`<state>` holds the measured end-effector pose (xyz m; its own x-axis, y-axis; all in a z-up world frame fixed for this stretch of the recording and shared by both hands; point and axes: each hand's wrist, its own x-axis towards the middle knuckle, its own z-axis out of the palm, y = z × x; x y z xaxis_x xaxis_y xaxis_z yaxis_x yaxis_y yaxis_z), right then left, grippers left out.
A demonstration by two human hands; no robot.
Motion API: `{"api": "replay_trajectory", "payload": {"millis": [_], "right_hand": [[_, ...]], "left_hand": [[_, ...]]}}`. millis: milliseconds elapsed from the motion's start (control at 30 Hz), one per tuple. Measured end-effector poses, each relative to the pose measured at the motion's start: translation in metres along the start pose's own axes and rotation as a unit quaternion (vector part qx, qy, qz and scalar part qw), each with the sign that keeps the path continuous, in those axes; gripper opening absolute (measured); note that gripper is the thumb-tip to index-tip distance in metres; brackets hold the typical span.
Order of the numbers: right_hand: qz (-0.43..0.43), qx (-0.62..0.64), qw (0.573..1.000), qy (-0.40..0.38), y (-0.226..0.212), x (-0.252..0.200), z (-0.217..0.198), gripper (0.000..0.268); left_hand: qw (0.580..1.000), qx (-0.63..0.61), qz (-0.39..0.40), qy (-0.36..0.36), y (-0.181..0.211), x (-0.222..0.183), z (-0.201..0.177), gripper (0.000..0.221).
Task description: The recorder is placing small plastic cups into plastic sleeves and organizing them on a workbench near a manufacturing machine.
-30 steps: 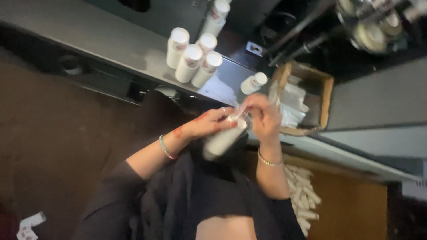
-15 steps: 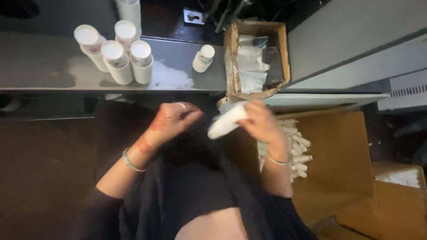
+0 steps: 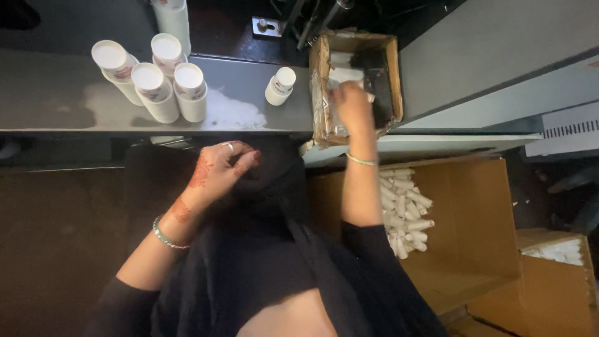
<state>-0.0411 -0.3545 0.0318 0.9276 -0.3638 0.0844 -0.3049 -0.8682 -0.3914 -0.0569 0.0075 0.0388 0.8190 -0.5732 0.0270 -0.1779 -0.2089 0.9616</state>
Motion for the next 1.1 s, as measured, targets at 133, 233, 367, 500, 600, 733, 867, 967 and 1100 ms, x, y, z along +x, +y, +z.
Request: {"api": "replay_trajectory", "payload": {"millis": [133,233,367,500,600,733,867,967,1100], "right_hand": [[-0.102,-0.082,0.989,0.062,0.026,0.023,0.041,0.011],[-0.114,-0.044,0.989,0.078,0.011,0.009,0.016,0.01],[-0.19,0.315,0.929,0.046,-0.004,-0.02,-0.028,0.009],[-0.212,0.604,0.767,-0.049,-0.02,-0.063,-0.045,0.005],[-0.205,0.683,0.69,-0.128,-0.04,-0.087,-0.037,0.007],[-0.183,0.71,0.652,-0.194,-0.07,-0.114,-0.014,0.008],[-0.142,0.717,0.643,-0.227,-0.087,-0.132,0.013,0.01],[-0.166,0.641,0.703,-0.259,-0.105,-0.125,0.018,0.014],[-0.279,0.492,0.788,-0.242,-0.154,-0.08,-0.002,0.018]], "left_hand": [[0.998,0.032,0.027,0.05,-0.013,-0.01,-0.013,0.023],[0.998,-0.004,0.015,0.066,-0.021,-0.011,-0.013,0.024],[0.999,-0.013,-0.04,0.03,-0.016,-0.001,0.001,0.027],[0.99,-0.119,-0.07,-0.012,-0.021,0.013,0.021,0.03],[0.988,-0.147,-0.036,0.013,-0.013,0.022,0.025,0.033],[0.994,-0.075,0.076,0.03,-0.01,0.03,0.025,0.035],[0.941,-0.326,0.073,-0.044,-0.017,0.026,0.019,0.041],[0.957,-0.281,0.051,0.047,-0.025,0.018,0.007,0.03],[0.979,-0.082,0.024,0.185,-0.044,0.005,-0.006,0.032]]}}
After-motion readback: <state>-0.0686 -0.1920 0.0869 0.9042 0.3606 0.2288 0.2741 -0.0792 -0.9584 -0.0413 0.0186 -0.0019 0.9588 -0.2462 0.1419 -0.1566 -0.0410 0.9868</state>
